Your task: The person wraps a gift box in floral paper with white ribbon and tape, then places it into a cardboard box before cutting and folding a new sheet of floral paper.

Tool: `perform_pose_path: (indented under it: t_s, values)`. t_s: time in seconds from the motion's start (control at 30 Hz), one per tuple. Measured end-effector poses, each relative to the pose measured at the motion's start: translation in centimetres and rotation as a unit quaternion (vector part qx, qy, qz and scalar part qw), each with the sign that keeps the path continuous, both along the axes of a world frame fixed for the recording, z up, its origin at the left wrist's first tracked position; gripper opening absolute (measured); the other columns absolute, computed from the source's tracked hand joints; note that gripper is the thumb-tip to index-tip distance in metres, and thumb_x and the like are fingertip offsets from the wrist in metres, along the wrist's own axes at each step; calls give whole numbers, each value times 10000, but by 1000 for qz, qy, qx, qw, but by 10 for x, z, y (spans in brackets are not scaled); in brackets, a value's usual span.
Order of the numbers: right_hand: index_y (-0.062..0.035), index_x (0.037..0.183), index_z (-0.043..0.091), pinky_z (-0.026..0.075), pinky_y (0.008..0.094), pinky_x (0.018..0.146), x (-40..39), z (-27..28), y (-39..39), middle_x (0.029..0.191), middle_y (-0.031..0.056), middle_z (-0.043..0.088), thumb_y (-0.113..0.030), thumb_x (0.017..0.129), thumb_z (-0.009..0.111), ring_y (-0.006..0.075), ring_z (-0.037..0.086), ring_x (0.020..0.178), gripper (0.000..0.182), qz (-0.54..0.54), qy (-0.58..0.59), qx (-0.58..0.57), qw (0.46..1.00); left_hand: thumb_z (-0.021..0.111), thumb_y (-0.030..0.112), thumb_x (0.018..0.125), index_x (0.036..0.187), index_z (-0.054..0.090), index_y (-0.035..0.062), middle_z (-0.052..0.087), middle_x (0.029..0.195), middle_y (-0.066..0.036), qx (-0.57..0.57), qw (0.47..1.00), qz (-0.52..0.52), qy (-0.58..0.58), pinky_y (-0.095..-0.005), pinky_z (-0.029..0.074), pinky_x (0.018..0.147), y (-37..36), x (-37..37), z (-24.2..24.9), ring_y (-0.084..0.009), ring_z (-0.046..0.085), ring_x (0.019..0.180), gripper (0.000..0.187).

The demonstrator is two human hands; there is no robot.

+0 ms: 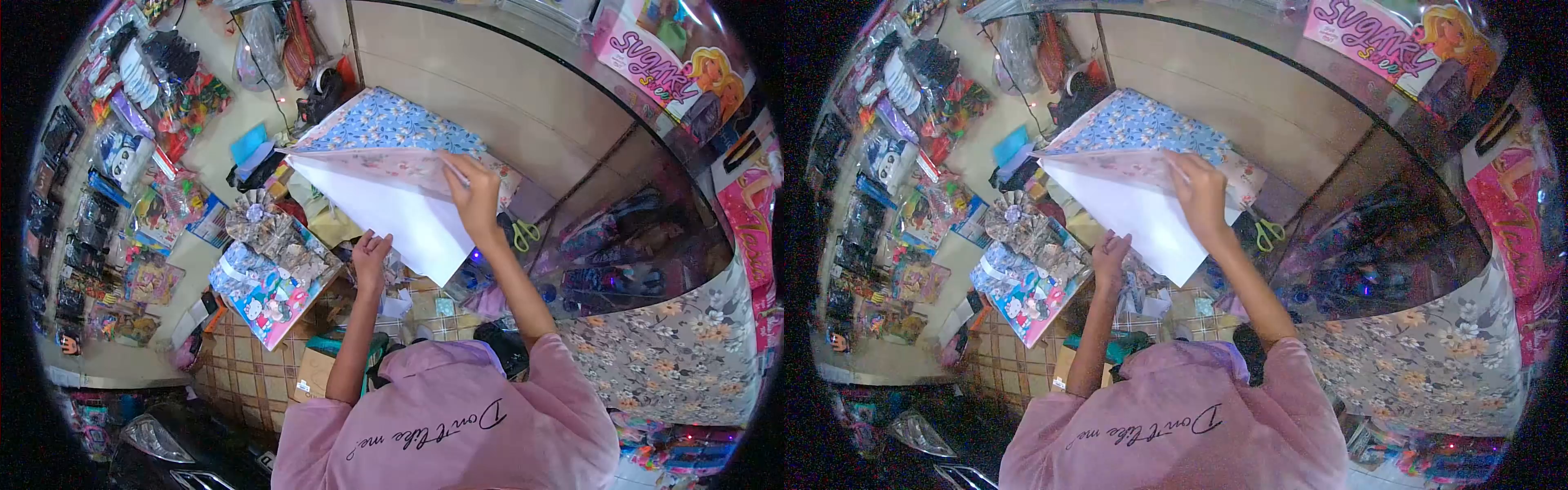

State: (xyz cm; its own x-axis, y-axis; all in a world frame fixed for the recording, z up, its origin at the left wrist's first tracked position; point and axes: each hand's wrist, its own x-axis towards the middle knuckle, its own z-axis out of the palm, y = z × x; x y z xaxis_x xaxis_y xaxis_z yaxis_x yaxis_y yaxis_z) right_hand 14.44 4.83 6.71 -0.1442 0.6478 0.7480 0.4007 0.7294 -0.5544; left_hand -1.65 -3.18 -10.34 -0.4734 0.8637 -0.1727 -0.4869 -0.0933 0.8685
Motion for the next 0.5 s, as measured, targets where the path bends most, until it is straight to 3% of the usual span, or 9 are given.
perform_pose_path:
  t_s: [0.13,0.27,0.43,0.5]
  values:
    - [4,984,687,499,333,734,11,17,7,901,177,675,8,800,630,310,661,823,193,-49,15,-31,998,662,1,824,1023,575,-8,595,833,4,36,997,-64,24,-206,450,705,-2,-2,5,-67,547,797,218]
    - [6,983,688,501,326,725,24,15,22,888,171,680,-26,820,641,284,671,810,173,-93,36,30,995,640,8,836,1074,565,-19,611,903,-21,70,996,-44,24,-216,447,752,-4,4,17,-82,555,814,251]
    - [17,978,687,504,328,704,33,20,16,897,170,684,-40,821,643,286,672,780,172,-124,61,-19,990,625,18,846,1173,541,-31,620,992,-48,75,997,-19,22,-237,453,797,-7,0,17,-107,579,884,341]
    - [18,982,687,503,330,696,33,14,13,895,170,683,-35,819,642,290,670,775,177,-116,46,-15,992,621,86,853,1170,552,-21,625,1004,-53,73,996,-44,34,-243,444,762,-7,-4,5,-112,574,865,341]
